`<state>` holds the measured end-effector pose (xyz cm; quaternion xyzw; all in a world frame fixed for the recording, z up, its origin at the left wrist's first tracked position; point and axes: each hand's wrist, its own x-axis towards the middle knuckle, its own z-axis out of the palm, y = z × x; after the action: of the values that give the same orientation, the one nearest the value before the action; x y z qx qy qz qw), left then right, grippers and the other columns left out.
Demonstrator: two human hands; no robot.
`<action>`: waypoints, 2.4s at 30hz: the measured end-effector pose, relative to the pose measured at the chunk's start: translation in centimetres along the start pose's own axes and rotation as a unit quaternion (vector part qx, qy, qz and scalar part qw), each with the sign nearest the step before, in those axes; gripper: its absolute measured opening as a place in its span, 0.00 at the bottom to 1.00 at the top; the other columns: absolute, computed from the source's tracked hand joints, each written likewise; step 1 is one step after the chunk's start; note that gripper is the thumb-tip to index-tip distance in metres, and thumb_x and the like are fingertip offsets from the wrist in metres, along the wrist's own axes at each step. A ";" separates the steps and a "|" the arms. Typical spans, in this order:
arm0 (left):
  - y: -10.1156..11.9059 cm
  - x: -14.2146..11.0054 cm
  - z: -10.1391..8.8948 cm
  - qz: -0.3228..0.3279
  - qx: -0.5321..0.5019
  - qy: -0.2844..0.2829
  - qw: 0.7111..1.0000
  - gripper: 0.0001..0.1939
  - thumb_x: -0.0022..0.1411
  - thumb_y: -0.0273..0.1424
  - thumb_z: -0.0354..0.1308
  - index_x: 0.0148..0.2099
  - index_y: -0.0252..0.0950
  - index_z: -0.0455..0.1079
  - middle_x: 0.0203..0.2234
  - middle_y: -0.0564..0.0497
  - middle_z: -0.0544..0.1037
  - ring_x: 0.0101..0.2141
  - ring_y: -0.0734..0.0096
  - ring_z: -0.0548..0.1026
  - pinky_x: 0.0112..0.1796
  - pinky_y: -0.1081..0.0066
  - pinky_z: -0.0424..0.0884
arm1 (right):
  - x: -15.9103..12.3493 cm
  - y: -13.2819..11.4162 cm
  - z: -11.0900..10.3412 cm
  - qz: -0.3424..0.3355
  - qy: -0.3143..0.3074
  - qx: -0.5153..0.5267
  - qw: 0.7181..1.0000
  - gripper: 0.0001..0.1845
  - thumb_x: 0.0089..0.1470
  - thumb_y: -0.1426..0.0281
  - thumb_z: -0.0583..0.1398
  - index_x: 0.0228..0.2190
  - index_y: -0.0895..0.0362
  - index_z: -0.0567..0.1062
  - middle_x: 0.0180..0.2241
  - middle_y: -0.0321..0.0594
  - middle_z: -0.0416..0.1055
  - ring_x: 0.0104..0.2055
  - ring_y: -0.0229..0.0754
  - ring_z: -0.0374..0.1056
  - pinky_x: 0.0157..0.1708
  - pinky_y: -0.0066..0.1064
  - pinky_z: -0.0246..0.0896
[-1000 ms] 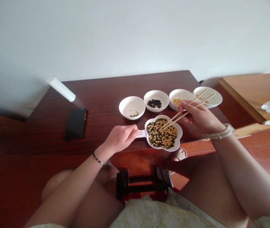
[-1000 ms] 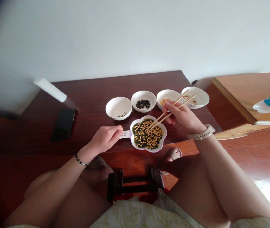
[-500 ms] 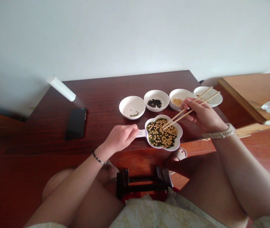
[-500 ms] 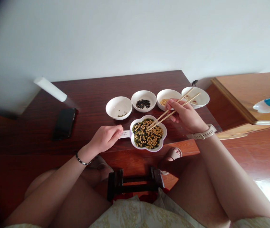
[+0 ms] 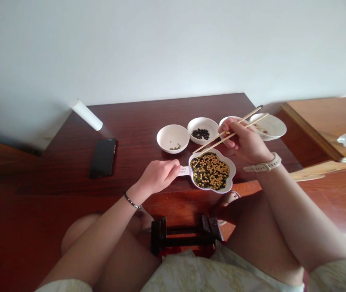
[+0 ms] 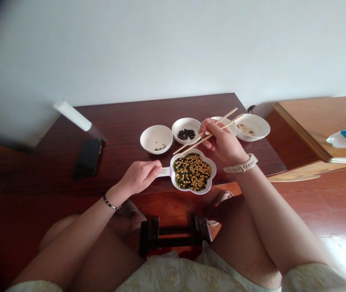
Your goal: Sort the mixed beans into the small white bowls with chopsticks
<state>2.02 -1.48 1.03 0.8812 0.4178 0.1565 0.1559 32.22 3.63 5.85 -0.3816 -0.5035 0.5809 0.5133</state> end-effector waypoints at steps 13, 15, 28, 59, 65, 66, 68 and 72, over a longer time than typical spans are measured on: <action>0.0 -0.2 -0.1 0.003 0.007 0.008 1.000 0.20 0.79 0.40 0.42 0.39 0.39 0.69 0.29 0.52 0.79 0.30 0.66 0.77 0.32 0.69 0.61 | -0.9 1.5 -0.3 0.055 -0.102 -0.162 0.980 0.24 0.68 0.49 0.57 0.29 0.54 0.73 0.19 0.36 0.63 0.19 0.34 0.53 0.18 0.29 0.42; 0.0 -0.2 0.0 0.003 0.004 0.007 1.000 0.20 0.79 0.40 0.42 0.39 0.39 0.68 0.29 0.52 0.79 0.29 0.66 0.77 0.32 0.69 0.61 | -1.0 1.4 -0.3 0.053 -0.093 -0.155 0.982 0.24 0.68 0.49 0.58 0.29 0.54 0.72 0.19 0.35 0.62 0.19 0.34 0.53 0.18 0.29 0.41; 0.0 -0.1 0.0 0.003 0.006 0.002 1.000 0.20 0.79 0.41 0.42 0.39 0.40 0.69 0.29 0.51 0.79 0.30 0.65 0.77 0.32 0.68 0.62 | -0.6 -0.2 0.2 0.044 -0.046 -0.019 0.998 0.20 0.64 0.55 0.64 0.28 0.54 0.69 0.21 0.34 0.58 0.18 0.32 0.49 0.17 0.29 0.38; -0.2 -0.2 0.2 0.000 0.005 -0.004 1.000 0.20 0.80 0.41 0.42 0.38 0.40 0.67 0.28 0.53 0.77 0.29 0.67 0.76 0.32 0.68 0.60 | -0.8 1.4 0.1 0.052 -0.082 -0.085 0.992 0.18 0.71 0.58 0.57 0.31 0.55 0.72 0.20 0.34 0.59 0.19 0.34 0.53 0.19 0.31 0.37; -0.1 -0.1 0.2 0.001 0.004 -0.002 1.000 0.20 0.80 0.41 0.42 0.38 0.39 0.67 0.28 0.53 0.77 0.30 0.67 0.76 0.32 0.68 0.59 | -0.8 1.5 0.0 0.059 -0.096 -0.113 0.987 0.20 0.72 0.56 0.56 0.31 0.55 0.73 0.19 0.35 0.61 0.20 0.35 0.53 0.20 0.31 0.39; -0.1 -0.1 0.2 0.002 0.003 -0.001 1.000 0.20 0.80 0.41 0.42 0.38 0.39 0.67 0.28 0.53 0.77 0.29 0.67 0.76 0.32 0.68 0.59 | -0.8 1.6 0.0 0.059 -0.096 -0.118 0.987 0.20 0.72 0.56 0.56 0.31 0.55 0.73 0.19 0.35 0.61 0.20 0.35 0.53 0.20 0.31 0.40; -0.2 -0.1 0.1 0.003 0.003 -0.002 1.000 0.20 0.80 0.41 0.42 0.38 0.39 0.67 0.28 0.54 0.77 0.29 0.67 0.76 0.32 0.68 0.59 | -0.8 1.7 -0.1 0.058 -0.094 -0.127 0.986 0.20 0.72 0.55 0.55 0.31 0.55 0.72 0.19 0.35 0.61 0.20 0.35 0.53 0.20 0.30 0.40; -0.2 -0.2 0.1 0.003 0.003 0.000 1.000 0.20 0.80 0.41 0.42 0.38 0.39 0.67 0.28 0.53 0.77 0.29 0.67 0.76 0.32 0.68 0.59 | -0.9 1.7 -0.1 0.054 -0.083 -0.119 0.988 0.20 0.71 0.55 0.57 0.30 0.55 0.72 0.18 0.35 0.61 0.19 0.34 0.53 0.19 0.30 0.40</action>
<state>1.86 -1.52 0.85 0.8830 0.4155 0.1554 0.1532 32.10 2.85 4.14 -0.4174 -0.5886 0.5730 0.3886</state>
